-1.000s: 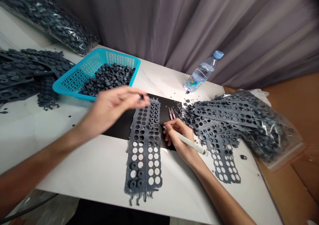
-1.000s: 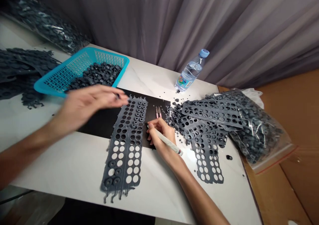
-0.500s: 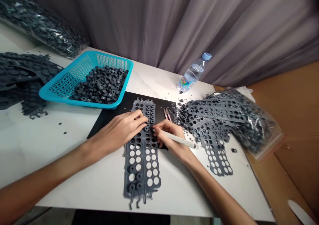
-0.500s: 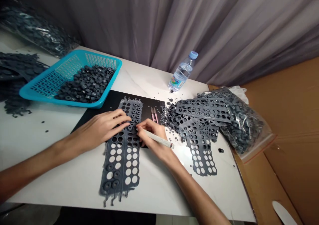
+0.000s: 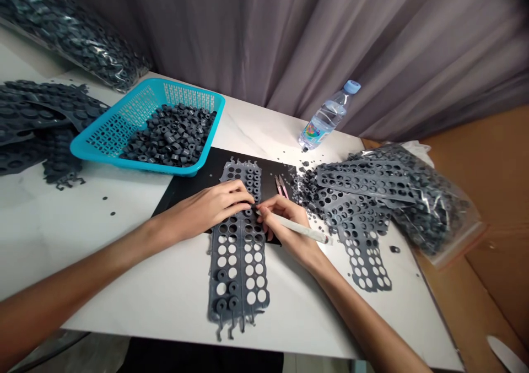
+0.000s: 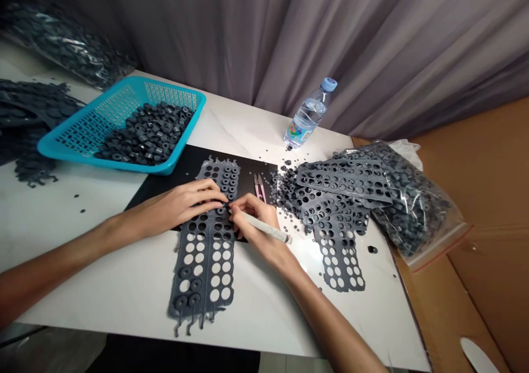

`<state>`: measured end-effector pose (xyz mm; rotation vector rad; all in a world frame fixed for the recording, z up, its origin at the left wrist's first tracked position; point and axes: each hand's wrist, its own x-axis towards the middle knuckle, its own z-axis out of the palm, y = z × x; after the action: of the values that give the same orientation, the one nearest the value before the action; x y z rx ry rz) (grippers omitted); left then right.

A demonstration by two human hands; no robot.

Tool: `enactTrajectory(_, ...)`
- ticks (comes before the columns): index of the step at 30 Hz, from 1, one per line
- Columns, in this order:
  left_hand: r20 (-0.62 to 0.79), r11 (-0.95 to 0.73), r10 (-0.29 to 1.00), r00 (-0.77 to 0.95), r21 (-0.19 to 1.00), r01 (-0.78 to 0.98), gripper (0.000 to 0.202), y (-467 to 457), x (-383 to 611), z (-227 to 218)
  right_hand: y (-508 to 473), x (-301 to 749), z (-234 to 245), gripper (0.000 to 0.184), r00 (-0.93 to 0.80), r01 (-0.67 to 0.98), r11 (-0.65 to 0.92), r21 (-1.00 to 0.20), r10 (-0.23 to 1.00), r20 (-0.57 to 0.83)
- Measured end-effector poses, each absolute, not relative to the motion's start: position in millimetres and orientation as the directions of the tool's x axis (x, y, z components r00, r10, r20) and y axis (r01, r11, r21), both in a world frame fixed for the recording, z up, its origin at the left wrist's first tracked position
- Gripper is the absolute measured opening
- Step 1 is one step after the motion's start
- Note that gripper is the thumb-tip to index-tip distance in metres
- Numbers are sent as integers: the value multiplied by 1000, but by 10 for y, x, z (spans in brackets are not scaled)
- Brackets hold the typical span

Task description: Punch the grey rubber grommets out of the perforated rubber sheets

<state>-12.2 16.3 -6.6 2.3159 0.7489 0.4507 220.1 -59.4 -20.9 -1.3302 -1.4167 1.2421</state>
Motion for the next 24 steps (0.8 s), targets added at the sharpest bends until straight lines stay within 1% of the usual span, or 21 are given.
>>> enactTrajectory(6, 136, -667, 578, 805, 646, 371, 33, 163, -134, -89, -588, 2195, -221, 22, -110, 189, -51, -981, 991, -73)
enactTrajectory(8, 152, -710, 564, 811, 590, 384, 32, 157, -134, -83, -588, 2192, -227, 22, -107, 187, -45, -981, 992, -66)
enactTrajectory(12, 159, -802, 522, 838, 426, 419, 32, 132, -121, -105, -592, 2190, -227, 22, -103, 221, -38, -975, 993, -62)
enactTrajectory(14, 160, -827, 502, 850, 377, 417, 33, 111, -100, -137, -594, 2192, -221, 22, -102, 269, -24, -963, 993, -53)
enactTrajectory(15, 174, -834, 493, 852, 372, 407, 33, 100, -85, -149, -596, 2193, -217, 22, -102, 300, -10, -954, 994, -43)
enactTrajectory(17, 247, -824, 507, 826, 421, 379, 29, 83, -50, -143, -599, 2193, -212, 22, -109, 358, 29, -933, 994, -10)
enactTrajectory(18, 308, -789, 557, 771, 485, 377, 26, 80, -35, -118, -602, 2193, -210, 22, -114, 379, 47, -924, 993, 4)
enactTrajectory(19, 368, -727, 638, 676, 577, 372, 23, 82, -25, -78, -604, 2191, -210, 21, -118, 393, 60, -918, 993, 14)
enactTrajectory(20, 397, -636, 732, 553, 689, 348, 20, 91, -23, -26, -607, 2189, -210, 21, -121, 402, 65, -913, 993, 17)
enactTrajectory(21, 381, -519, 826, 416, 801, 298, 18, 104, -29, 32, -610, 2186, -212, 20, -121, 406, 62, -912, 993, 13)
enactTrajectory(22, 319, -397, 891, 322, 893, 213, 20, 119, -45, 89, -614, 2184, -214, 20, -115, 404, 52, -913, 993, 5)
enactTrajectory(23, 233, -279, 926, 296, 953, 122, 22, 134, -68, 138, -617, 2182, -216, 20, -107, 392, 35, -919, 994, -8)
enactTrajectory(24, 149, -171, 938, 312, 984, 45, 23, 144, -94, 173, -620, 2182, -218, 21, -98, 369, 14, -930, 995, -24)
